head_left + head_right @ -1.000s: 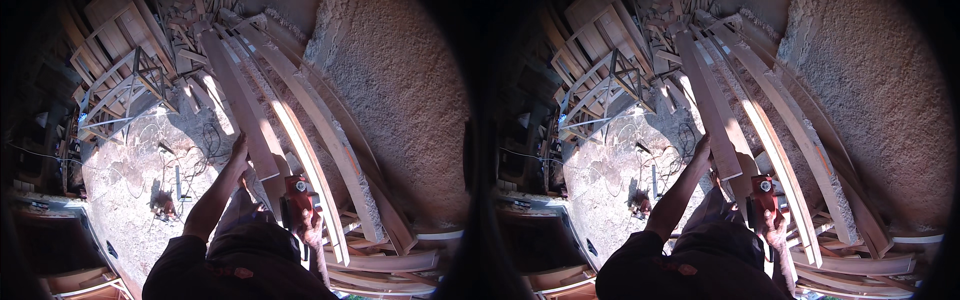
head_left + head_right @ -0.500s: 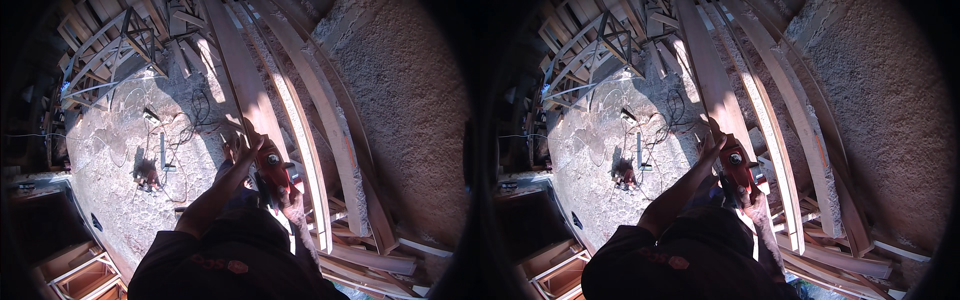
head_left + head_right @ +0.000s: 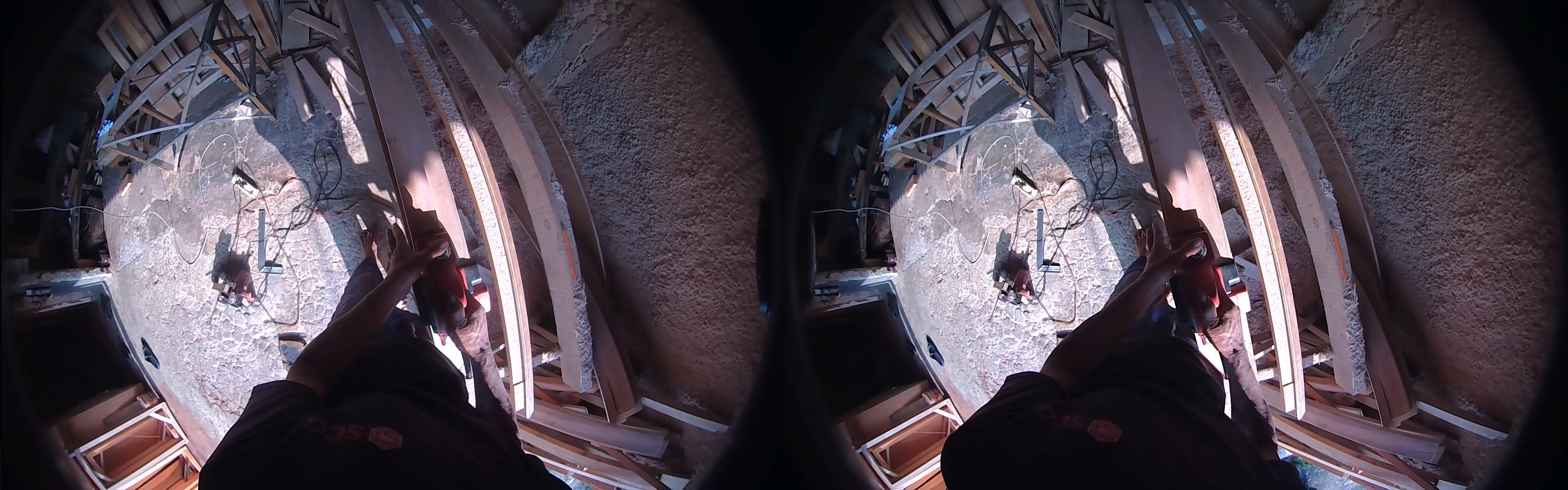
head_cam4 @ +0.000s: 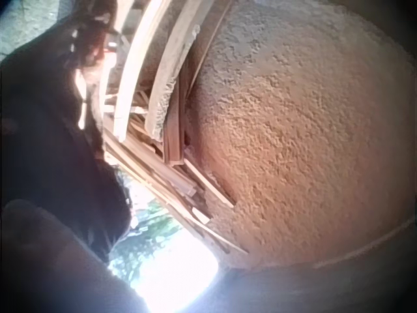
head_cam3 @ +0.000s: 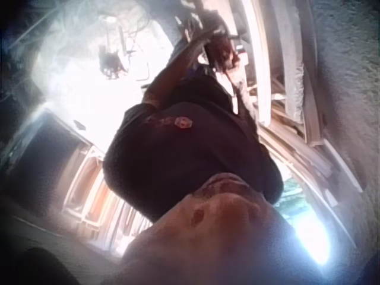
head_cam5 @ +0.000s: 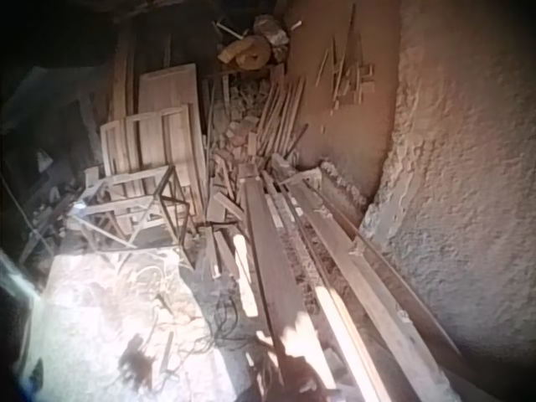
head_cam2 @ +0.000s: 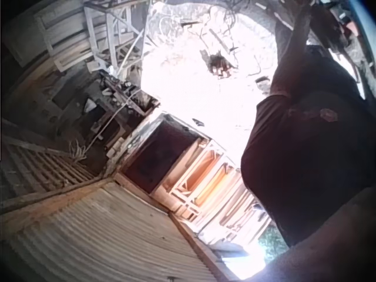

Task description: The person uses a circular saw to cut a long wooden plank into smaller pieces. They position the wood, make cuts, and handle the resulting pieces in a cluttered workshop.

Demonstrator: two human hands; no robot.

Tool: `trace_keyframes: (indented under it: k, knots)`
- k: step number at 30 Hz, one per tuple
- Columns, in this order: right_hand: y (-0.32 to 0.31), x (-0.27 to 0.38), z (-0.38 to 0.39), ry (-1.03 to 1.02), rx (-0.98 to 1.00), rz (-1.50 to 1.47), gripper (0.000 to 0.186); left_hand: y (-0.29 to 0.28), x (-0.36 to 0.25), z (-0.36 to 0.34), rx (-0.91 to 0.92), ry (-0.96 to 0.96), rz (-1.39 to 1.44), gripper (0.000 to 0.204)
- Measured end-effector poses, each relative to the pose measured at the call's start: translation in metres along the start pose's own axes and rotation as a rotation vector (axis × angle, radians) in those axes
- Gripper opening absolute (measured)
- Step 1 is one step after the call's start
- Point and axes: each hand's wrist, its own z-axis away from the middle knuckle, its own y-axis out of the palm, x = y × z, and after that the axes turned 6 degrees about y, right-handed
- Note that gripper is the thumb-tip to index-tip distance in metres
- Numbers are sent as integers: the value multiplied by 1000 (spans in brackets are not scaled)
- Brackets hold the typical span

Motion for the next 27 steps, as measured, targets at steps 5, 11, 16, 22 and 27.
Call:
trace_keyframes:
  k: [5, 11, 16, 22, 27]
  knots:
    - [5, 5, -4, -93, -14, -15, 73, -3, 2, -5, -19, 28, -4, 146]
    - [8, -12, -41, -87, -43, -21, 68, -8, -10, -31, -29, 58, -125, 142]
    - [15, 11, -77, -84, -79, -20, 65, -4, 16, -84, -2, 144, 173, 121]
    - [28, 63, -126, 7, -53, 88, 61, -6, 168, -129, -4, -71, 467, 67]
    - [25, 72, -177, -69, -83, 129, 58, 14, 203, -58, 1009, 237, -614, 28]
